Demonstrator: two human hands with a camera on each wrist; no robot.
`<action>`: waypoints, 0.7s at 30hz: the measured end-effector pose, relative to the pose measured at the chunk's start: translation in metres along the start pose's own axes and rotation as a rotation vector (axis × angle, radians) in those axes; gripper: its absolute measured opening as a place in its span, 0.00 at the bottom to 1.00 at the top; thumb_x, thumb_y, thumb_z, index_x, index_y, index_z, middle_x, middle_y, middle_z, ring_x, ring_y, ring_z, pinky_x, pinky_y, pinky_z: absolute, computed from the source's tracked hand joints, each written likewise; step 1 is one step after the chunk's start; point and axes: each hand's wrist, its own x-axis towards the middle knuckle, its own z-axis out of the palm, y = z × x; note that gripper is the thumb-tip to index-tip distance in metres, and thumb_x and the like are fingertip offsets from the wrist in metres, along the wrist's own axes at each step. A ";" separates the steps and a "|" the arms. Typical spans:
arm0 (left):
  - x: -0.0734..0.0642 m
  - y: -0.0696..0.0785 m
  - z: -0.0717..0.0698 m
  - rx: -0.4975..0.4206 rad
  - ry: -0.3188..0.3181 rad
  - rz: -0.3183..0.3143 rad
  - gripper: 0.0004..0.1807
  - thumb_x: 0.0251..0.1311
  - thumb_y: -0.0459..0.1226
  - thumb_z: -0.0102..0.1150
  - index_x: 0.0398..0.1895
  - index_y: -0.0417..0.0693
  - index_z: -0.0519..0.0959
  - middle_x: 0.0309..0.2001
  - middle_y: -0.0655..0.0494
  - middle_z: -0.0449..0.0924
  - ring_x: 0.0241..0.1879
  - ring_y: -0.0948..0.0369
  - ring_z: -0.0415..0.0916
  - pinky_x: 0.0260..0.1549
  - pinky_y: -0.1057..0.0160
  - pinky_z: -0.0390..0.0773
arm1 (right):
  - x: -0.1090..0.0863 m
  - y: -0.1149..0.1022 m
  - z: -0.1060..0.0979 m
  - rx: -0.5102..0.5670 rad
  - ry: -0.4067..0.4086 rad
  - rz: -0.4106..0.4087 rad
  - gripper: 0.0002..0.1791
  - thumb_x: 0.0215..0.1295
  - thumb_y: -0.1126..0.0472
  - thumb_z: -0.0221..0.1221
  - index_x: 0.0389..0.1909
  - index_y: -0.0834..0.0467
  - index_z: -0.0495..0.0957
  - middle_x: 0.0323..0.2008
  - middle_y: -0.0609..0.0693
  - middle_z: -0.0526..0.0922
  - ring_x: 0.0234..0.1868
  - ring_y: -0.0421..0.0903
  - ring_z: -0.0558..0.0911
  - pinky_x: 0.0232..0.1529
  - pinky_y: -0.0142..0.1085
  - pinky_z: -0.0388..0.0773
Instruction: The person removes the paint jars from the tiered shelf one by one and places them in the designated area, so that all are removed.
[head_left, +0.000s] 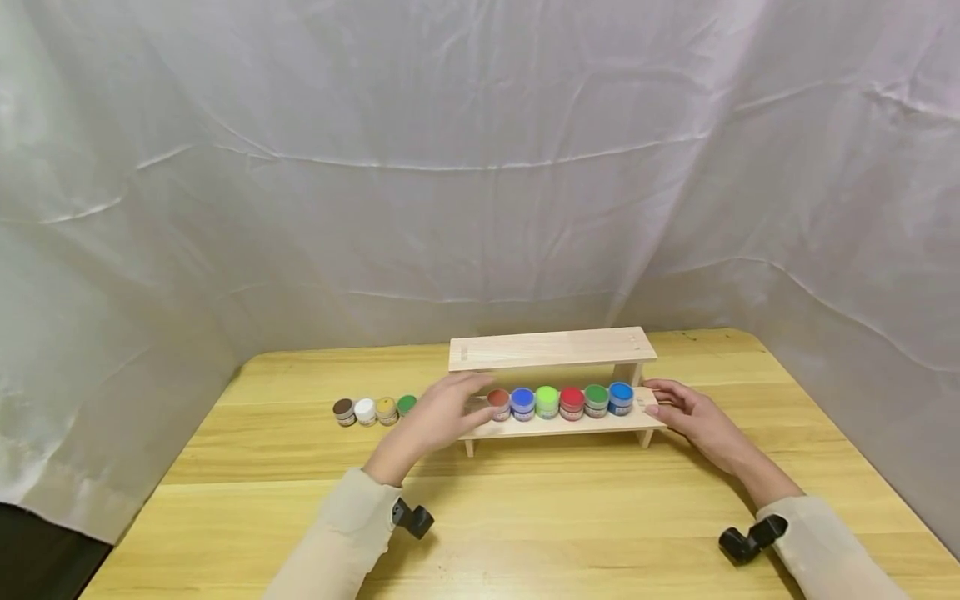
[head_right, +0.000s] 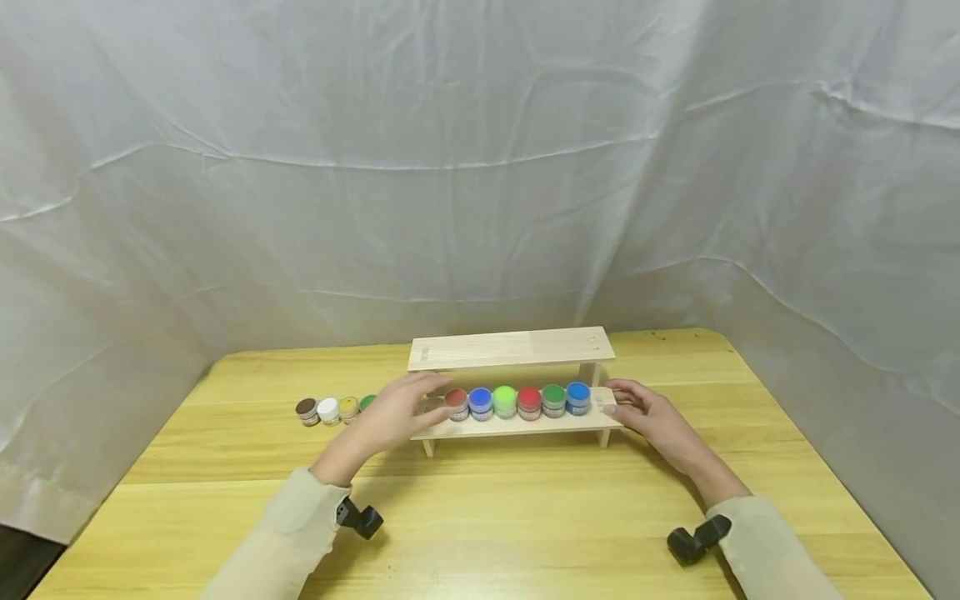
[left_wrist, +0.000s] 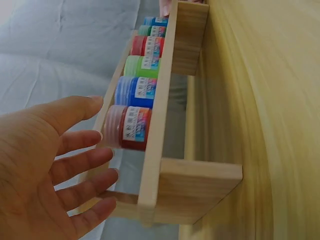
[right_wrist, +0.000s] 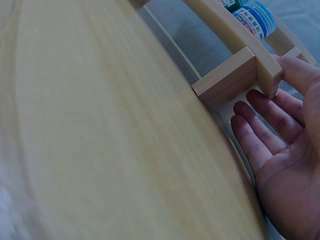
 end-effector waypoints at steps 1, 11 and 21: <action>0.002 0.001 0.001 0.004 -0.005 -0.001 0.29 0.66 0.54 0.58 0.65 0.50 0.74 0.64 0.53 0.73 0.64 0.53 0.68 0.63 0.52 0.66 | 0.000 0.000 0.000 0.004 -0.001 -0.001 0.31 0.71 0.56 0.58 0.69 0.65 0.63 0.57 0.67 0.73 0.49 0.33 0.77 0.48 0.24 0.75; 0.011 0.008 0.009 -0.008 -0.082 -0.035 0.27 0.67 0.50 0.58 0.65 0.47 0.74 0.60 0.51 0.76 0.47 0.60 0.76 0.47 0.59 0.78 | 0.001 0.001 0.000 0.027 -0.006 0.005 0.31 0.71 0.56 0.58 0.69 0.65 0.62 0.57 0.67 0.72 0.49 0.34 0.77 0.48 0.25 0.75; -0.001 0.008 0.007 -0.028 -0.054 -0.036 0.23 0.66 0.50 0.60 0.59 0.48 0.79 0.47 0.59 0.81 0.41 0.65 0.75 0.43 0.62 0.77 | 0.001 0.002 0.001 0.051 -0.009 0.001 0.31 0.71 0.57 0.58 0.69 0.66 0.62 0.57 0.68 0.73 0.48 0.35 0.78 0.47 0.26 0.76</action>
